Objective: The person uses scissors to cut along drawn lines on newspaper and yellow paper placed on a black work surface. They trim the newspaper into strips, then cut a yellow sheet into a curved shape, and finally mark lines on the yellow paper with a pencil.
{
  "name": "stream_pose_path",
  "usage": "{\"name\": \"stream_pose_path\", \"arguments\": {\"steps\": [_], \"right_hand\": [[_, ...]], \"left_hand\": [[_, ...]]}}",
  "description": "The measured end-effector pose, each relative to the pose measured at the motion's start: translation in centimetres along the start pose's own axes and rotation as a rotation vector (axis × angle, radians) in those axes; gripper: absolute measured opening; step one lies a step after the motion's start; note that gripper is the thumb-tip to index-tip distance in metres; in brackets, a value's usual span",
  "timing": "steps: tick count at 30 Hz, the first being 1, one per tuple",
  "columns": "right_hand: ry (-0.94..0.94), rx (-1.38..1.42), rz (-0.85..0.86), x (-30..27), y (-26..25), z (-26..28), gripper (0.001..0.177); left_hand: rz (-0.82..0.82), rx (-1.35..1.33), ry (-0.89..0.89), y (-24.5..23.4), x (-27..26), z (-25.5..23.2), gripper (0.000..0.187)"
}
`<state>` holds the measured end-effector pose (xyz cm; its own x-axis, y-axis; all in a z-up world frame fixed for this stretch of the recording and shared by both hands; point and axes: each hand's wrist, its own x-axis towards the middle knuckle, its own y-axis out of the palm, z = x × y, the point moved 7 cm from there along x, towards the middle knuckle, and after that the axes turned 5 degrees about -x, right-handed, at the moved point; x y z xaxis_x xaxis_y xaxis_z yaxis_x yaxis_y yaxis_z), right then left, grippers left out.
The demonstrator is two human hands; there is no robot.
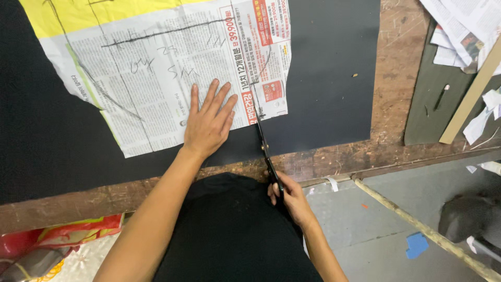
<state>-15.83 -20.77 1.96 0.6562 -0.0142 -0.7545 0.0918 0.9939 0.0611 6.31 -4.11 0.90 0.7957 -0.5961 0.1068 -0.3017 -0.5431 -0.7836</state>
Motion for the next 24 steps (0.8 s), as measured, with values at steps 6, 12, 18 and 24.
{"name": "stream_pose_path", "arguments": {"steps": [6, 12, 18, 24], "right_hand": [[0.056, -0.032, -0.024, 0.5, 0.1, 0.5, 0.052], [0.007, -0.044, -0.017, 1.2, 0.4, 1.5, 0.051], [0.007, 0.014, -0.012, 2.5, 0.2, 2.3, 0.049], [0.042, -0.023, -0.017, 2.9, 0.1, 2.7, 0.048]], "left_hand": [[-0.004, -0.021, -0.011, -0.3, -0.2, -0.2, 0.039], [-0.004, -0.053, -0.027, -0.5, -0.4, -0.3, 0.039], [-0.005, -0.064, -0.023, -0.4, 0.1, 0.0, 0.04], [0.0, -0.102, -0.034, -0.7, 0.0, -0.4, 0.039]]}}
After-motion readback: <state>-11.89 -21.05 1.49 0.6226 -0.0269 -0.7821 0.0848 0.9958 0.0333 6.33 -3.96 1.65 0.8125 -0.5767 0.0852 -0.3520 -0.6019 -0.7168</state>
